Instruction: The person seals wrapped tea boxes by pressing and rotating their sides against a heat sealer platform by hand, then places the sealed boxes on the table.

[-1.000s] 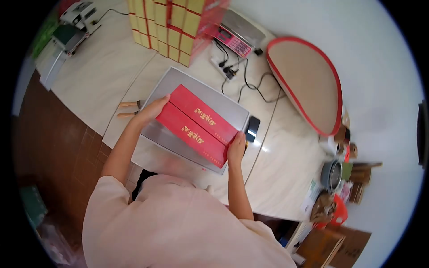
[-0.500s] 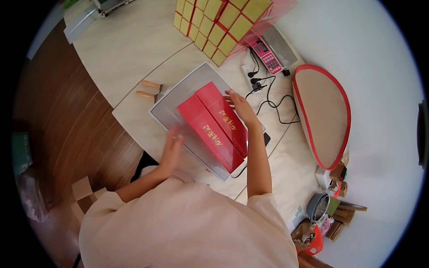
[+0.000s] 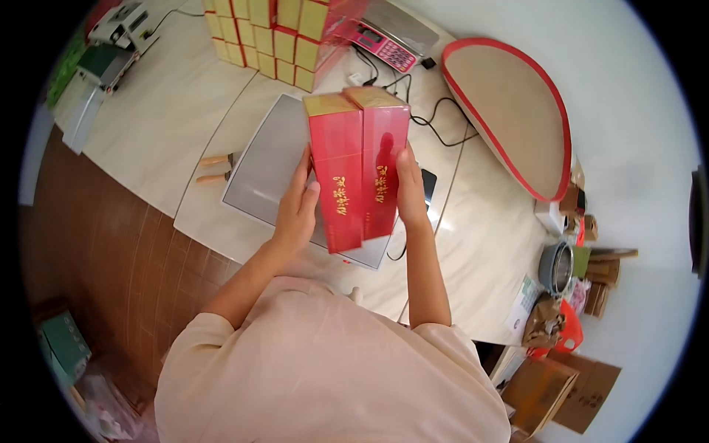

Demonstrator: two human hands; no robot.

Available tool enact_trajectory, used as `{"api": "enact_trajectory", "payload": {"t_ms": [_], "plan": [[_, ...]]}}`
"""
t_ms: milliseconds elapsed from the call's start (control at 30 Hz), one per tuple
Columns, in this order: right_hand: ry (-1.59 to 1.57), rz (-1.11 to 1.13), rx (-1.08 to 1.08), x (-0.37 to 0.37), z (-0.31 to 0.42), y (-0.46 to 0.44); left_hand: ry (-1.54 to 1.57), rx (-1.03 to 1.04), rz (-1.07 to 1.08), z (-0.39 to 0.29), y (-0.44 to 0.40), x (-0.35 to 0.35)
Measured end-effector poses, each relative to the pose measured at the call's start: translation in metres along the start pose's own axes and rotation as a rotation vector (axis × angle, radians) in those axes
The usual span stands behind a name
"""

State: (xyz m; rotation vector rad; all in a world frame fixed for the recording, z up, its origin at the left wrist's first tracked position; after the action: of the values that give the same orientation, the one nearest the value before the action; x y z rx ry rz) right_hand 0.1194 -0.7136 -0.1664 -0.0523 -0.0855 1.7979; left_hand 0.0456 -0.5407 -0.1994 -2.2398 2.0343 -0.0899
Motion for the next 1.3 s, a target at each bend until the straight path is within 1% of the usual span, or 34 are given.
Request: {"api": "enact_trajectory", "payload": {"t_ms": [33, 67, 133, 167, 233, 300, 367, 500, 533, 600, 633, 700, 800, 833, 900, 1033, 1133, 1300], "plan": [[0.014, -0.023, -0.039, 0.002, 0.013, 0.01, -0.005, 0.006, 0.023, -0.006, -0.005, 0.003], [0.078, -0.106, -0.02, 0.001, 0.015, 0.02, -0.046, 0.043, 0.027, -0.012, -0.009, 0.005], [-0.043, -0.147, -0.12, 0.003, 0.002, 0.035, -0.097, 0.08, 0.051, -0.017, -0.013, 0.008], [-0.086, -0.166, -0.154, 0.001, -0.007, 0.041, -0.105, 0.147, 0.046, -0.021, -0.013, 0.008], [-0.202, -0.134, -0.147, 0.004, -0.024, 0.049, -0.123, 0.205, 0.066, -0.019, -0.013, 0.007], [-0.271, -0.135, -0.132, 0.005, -0.032, 0.057, -0.076, 0.157, 0.086, -0.007, -0.015, 0.004], [-0.232, -0.062, -0.23, 0.015, -0.01, 0.062, -0.029, 0.093, 0.097, 0.009, -0.011, -0.001], [-0.267, -0.139, -0.093, 0.001, -0.028, 0.062, 0.065, -0.003, 0.083, 0.037, -0.004, -0.014], [-0.267, -0.139, -0.088, 0.0, -0.028, 0.061, 0.085, -0.014, 0.075, 0.043, -0.002, -0.016], [-0.283, -0.241, -0.107, -0.011, -0.026, 0.063, 0.113, -0.024, 0.043, 0.057, 0.001, -0.022], [-0.233, -0.301, -0.104, -0.017, -0.024, 0.066, 0.127, -0.023, 0.02, 0.061, 0.003, -0.026], [-0.206, -0.304, -0.105, -0.028, -0.029, 0.072, 0.142, -0.011, -0.014, 0.066, 0.007, -0.034], [-0.157, -0.337, -0.097, -0.042, -0.035, 0.085, 0.113, 0.04, -0.04, 0.035, 0.013, -0.034], [-0.137, -0.351, -0.063, -0.048, -0.039, 0.089, 0.088, 0.08, -0.044, 0.023, 0.015, -0.034], [-0.098, -0.404, -0.017, -0.056, -0.043, 0.098, 0.072, 0.067, -0.079, 0.024, 0.021, -0.042], [-0.08, -0.463, -0.006, -0.067, -0.045, 0.111, 0.04, 0.009, -0.189, 0.026, 0.032, -0.056], [-0.088, -0.475, 0.006, -0.067, -0.044, 0.116, 0.039, 0.01, -0.253, 0.024, 0.035, -0.06], [-0.099, -0.476, 0.001, -0.064, -0.044, 0.121, 0.079, -0.014, -0.272, 0.024, 0.038, -0.064]]}}
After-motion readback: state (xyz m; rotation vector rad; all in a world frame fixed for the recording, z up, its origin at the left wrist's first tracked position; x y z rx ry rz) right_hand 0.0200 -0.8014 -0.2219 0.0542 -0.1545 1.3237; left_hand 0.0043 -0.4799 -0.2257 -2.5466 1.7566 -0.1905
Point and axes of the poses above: each hand's wrist, its own y-axis away from the middle knuckle, its own x-axis out of the palm, z = x × y, the point moved 8 cm from there along -y, towards the middle knuckle, and after that the axes turned 3 degrees about -y, right-handed, at the moved point
